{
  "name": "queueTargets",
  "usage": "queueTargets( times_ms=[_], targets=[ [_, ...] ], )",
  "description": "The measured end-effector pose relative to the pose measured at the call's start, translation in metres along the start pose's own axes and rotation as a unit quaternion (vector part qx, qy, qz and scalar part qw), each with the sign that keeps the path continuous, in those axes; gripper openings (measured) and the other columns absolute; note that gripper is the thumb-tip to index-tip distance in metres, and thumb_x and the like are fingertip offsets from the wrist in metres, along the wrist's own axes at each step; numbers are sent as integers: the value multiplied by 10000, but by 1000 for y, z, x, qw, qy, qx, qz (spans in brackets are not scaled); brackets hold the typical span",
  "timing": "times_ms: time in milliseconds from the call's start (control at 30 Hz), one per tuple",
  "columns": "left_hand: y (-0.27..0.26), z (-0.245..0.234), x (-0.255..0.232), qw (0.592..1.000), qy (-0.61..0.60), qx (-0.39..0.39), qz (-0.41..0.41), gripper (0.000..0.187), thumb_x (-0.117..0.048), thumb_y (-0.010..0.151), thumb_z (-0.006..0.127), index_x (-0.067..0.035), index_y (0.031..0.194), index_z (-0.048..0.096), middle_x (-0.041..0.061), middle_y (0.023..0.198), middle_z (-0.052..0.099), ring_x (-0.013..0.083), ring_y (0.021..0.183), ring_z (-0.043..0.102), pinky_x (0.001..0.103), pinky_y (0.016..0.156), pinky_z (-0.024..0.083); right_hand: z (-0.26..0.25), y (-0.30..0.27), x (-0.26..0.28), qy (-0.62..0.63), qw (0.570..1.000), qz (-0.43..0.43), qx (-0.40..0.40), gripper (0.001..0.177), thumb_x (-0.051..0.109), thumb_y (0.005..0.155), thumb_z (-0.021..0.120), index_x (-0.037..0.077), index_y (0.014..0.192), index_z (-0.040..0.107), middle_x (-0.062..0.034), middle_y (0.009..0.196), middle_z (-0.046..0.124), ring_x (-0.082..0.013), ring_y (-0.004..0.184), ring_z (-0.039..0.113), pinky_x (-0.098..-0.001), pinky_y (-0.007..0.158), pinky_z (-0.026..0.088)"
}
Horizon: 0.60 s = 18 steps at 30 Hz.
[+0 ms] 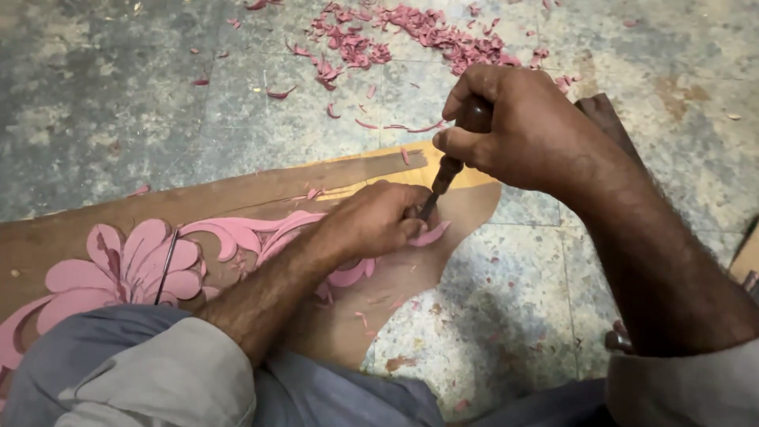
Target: The person carves decorative patterns into a piece of wood using various chisels and a mallet. The person hammers a chisel with a mallet to remove larger pieces of wood and uses smaller hand chisels for detailed finishing of the floral designs.
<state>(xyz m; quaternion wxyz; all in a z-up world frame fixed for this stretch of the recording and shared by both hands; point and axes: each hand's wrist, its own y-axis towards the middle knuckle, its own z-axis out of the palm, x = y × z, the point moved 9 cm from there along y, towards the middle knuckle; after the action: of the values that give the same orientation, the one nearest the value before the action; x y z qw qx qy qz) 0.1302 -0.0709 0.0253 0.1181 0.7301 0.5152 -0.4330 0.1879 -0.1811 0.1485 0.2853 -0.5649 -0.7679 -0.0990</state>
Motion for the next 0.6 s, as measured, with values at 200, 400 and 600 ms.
queueTargets(
  times_ms=[200, 400, 600],
  targets=[
    [2, 6, 7, 1000, -29, 11, 0, 195, -115, 822, 649, -128, 1001, 726, 47, 760, 705, 196, 707, 685, 388, 644, 520, 14, 10, -14, 26, 999, 14, 33, 213, 205, 863, 762, 53, 1001, 706, -69, 835, 769, -161, 756, 730, -341, 666, 569],
    [3, 9, 10, 999, -22, 28, -7, 183, -119, 852, 637, -140, 1015, 717, 61, 766, 707, 202, 725, 688, 392, 655, 525, 7, 11, -1, -27, 999, -15, 34, 264, 309, 918, 728, 45, 915, 729, -100, 746, 758, -185, 651, 722, -378, 602, 559],
    [1, 9, 4, 999, 22, 37, 4, 201, -114, 861, 628, -153, 1047, 692, 79, 803, 722, 234, 764, 704, 425, 688, 522, -22, 4, -4, 42, 998, 39, -24, 382, 405, 1010, 634, 51, 902, 727, -100, 733, 741, -193, 631, 734, -382, 596, 591]
  ],
)
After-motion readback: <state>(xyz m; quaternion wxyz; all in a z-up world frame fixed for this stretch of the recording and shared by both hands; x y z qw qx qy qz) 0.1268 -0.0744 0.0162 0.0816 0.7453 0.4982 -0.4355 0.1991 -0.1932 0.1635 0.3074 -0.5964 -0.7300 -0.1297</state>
